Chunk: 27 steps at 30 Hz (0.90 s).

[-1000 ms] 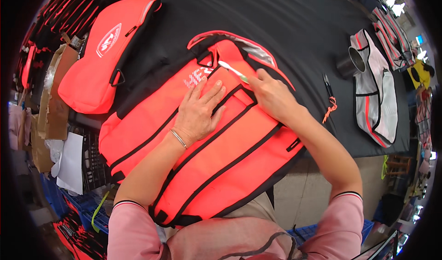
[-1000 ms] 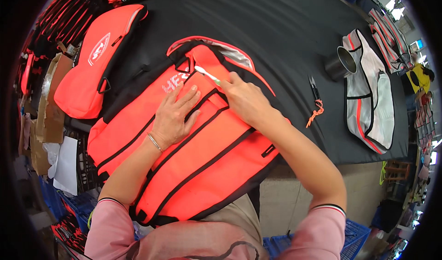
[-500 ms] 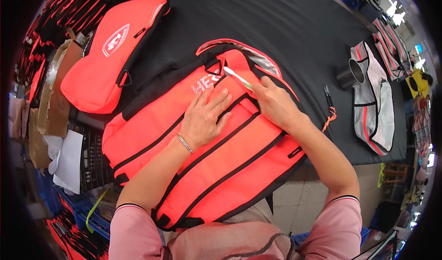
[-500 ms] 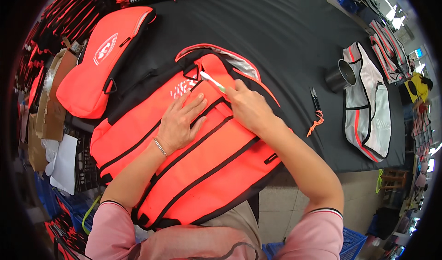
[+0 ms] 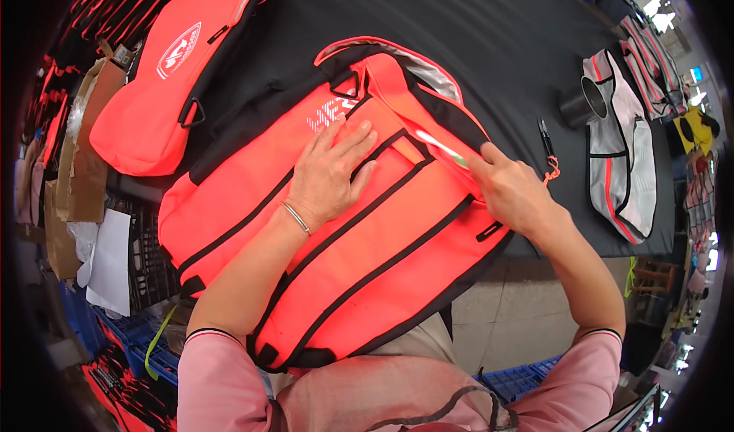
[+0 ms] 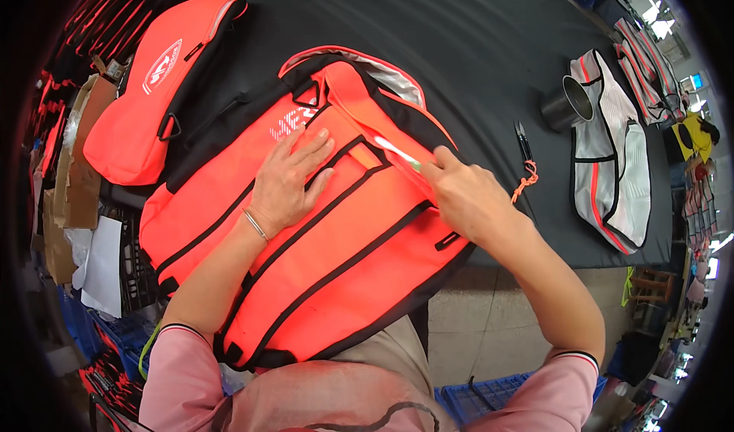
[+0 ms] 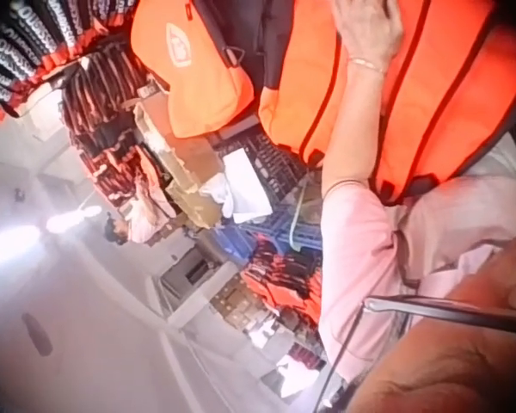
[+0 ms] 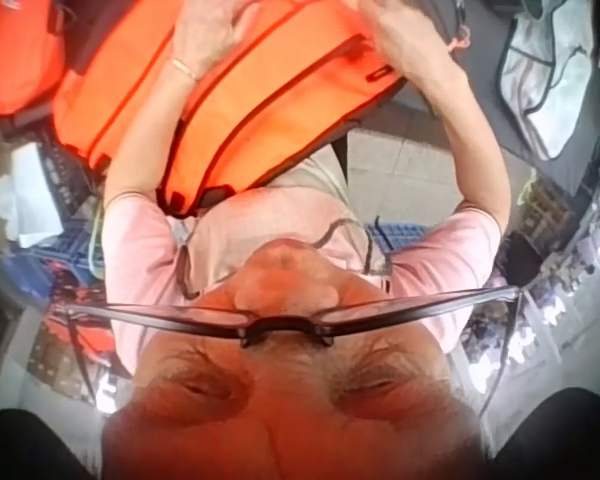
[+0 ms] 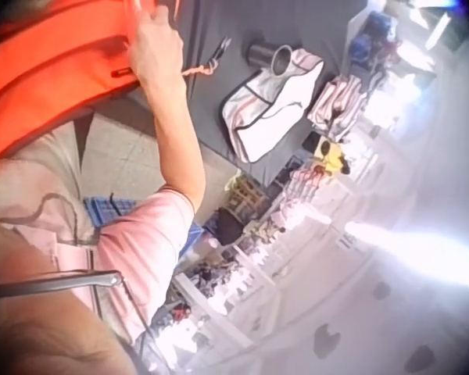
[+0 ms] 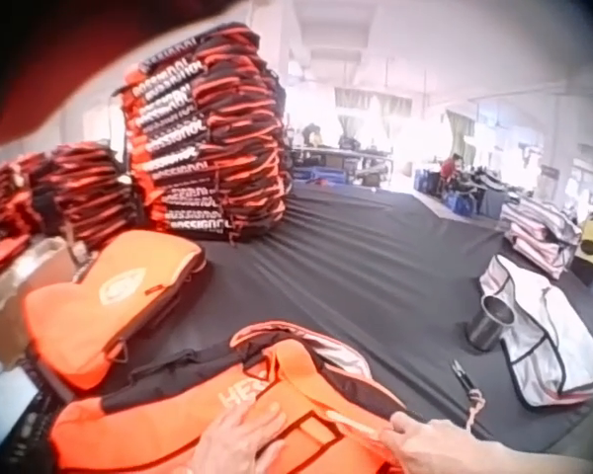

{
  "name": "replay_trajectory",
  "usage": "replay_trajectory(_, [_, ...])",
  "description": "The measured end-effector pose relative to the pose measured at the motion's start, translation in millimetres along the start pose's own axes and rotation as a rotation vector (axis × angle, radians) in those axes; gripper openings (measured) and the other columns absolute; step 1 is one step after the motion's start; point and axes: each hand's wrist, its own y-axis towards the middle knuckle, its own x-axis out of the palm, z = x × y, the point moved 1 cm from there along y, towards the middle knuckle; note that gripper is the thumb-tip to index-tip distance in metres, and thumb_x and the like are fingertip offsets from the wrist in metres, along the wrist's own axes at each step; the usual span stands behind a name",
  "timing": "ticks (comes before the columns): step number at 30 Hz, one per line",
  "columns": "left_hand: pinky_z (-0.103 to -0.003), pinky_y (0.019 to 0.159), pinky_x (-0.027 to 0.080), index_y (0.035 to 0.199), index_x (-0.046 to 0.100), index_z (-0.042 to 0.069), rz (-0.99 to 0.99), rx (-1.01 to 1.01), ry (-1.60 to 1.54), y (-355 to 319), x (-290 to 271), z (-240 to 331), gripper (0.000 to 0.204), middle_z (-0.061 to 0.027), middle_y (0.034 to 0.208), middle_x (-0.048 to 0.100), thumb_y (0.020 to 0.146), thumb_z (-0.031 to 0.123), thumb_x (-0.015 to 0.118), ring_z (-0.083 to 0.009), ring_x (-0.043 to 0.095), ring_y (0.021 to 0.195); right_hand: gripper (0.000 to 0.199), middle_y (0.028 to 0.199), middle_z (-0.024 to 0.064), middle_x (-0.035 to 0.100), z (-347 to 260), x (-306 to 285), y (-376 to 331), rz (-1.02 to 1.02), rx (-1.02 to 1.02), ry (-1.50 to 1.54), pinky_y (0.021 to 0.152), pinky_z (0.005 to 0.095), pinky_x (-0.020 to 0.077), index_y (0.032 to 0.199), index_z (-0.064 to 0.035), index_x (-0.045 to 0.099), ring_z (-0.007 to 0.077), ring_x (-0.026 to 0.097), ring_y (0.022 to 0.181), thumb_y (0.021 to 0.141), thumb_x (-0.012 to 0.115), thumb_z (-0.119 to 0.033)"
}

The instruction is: Inspecting and trimming threads on backpacks in a manufacturing facility.

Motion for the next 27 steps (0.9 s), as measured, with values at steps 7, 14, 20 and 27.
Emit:
replay_trajectory(7, [-0.043,0.105,0.044,0.125,0.065,0.009,-0.016,0.006,0.009,0,3,1,0.039,-0.0071,0.134,0.060,0.087,0.019,0.068,-0.0368,0.049,0.128,0.015,0.093,0.0186,0.055,4,4,9,0.090,-0.035,0.017,0.066,0.0489,0.0524,0.098,0.0045,0.057,0.0406,0.063,0.076,0.083,0.056,0.002])
replay_trajectory(14, [-0.042,0.105,0.043,0.125,0.064,0.008,-0.014,0.008,0.007,3,2,3,0.040,-0.0069,0.135,0.060,0.088,0.020,0.068,-0.0355,0.049,0.129,0.011,0.091,0.0186,0.055,-2,-7,-2,0.057,-0.026,0.110,0.066,0.0489,0.0515,0.095,0.0041,0.059,0.0409,0.063,0.076,0.085,0.056,0.001])
replay_trajectory(20, [-0.042,0.106,0.043,0.125,0.065,0.011,-0.028,-0.021,-0.001,-2,0,0,0.038,-0.0038,0.135,0.060,0.089,0.024,0.067,-0.0341,0.049,0.128,0.012,0.091,0.0194,0.056,-12,-37,-46,-0.002,0.052,0.028,0.063,0.0488,0.0521,0.093,0.0042,0.058,0.0414,0.063,0.073,0.081,0.057,0.002])
replay_trajectory(27, [-0.041,0.107,0.043,0.126,0.065,0.009,-0.034,-0.013,-0.009,4,3,5,0.039,-0.0061,0.136,0.060,0.089,0.021,0.067,-0.0349,0.049,0.130,0.011,0.091,0.0189,0.054,-3,-3,-33,0.101,0.027,0.052,0.062,0.0477,0.0516,0.093,0.0043,0.056,0.0407,0.062,0.072,0.083,0.055,0.001])
